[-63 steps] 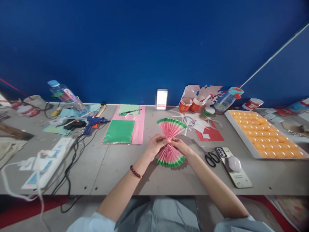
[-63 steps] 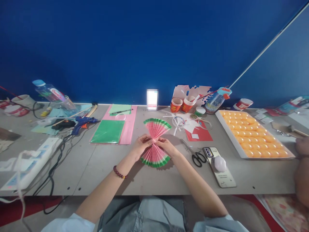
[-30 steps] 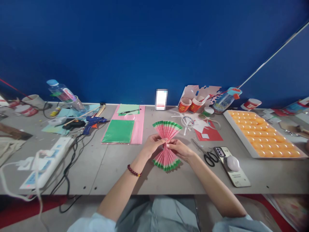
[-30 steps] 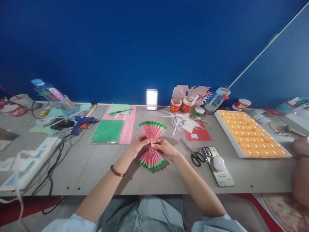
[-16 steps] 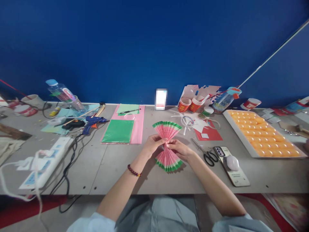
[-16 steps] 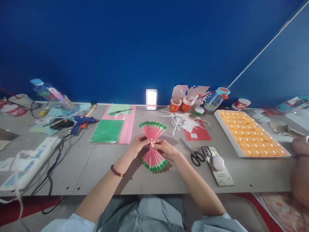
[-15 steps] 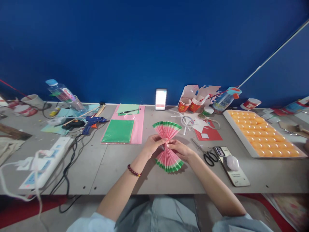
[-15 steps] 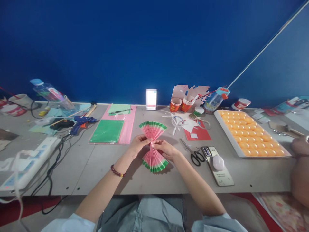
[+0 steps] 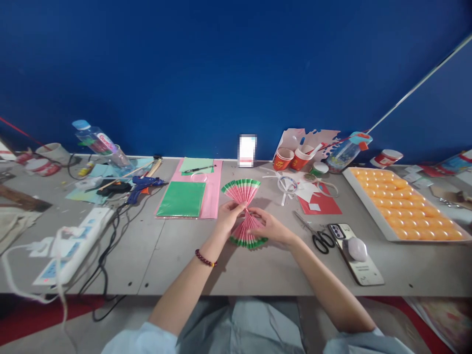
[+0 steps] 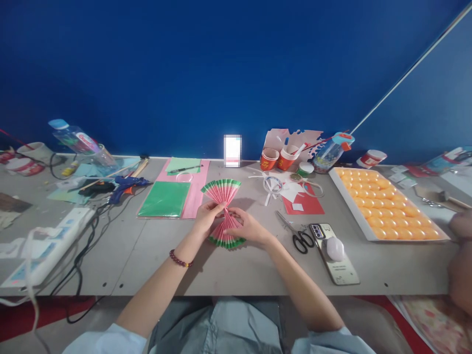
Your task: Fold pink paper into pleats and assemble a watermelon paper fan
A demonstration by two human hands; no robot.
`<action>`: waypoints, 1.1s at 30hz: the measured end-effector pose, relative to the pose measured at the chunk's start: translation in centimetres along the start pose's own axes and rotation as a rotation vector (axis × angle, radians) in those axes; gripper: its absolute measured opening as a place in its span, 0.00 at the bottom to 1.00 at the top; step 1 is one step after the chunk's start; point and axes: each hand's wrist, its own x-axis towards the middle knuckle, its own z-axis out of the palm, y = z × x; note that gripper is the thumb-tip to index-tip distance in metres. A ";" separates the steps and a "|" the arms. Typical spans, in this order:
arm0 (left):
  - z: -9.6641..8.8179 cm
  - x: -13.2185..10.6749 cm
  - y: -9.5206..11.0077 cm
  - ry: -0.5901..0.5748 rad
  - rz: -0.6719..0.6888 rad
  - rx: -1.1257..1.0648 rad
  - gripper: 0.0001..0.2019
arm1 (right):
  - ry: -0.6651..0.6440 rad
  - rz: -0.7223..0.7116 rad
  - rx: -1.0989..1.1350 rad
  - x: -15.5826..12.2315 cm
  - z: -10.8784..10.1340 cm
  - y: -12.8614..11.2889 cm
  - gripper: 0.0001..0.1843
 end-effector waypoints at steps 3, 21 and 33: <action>0.0 0.0 0.0 0.046 -0.019 -0.017 0.18 | 0.065 -0.077 -0.148 0.1 0.8 0.5 0.36; -0.2 0.4 0.0 0.077 -0.071 0.011 0.20 | -0.032 -0.049 -0.364 -0.7 -0.2 -1.1 0.39; -0.2 0.3 0.0 0.034 -0.076 0.022 0.19 | -0.138 -0.081 -0.399 -1.0 -1.5 -1.2 0.41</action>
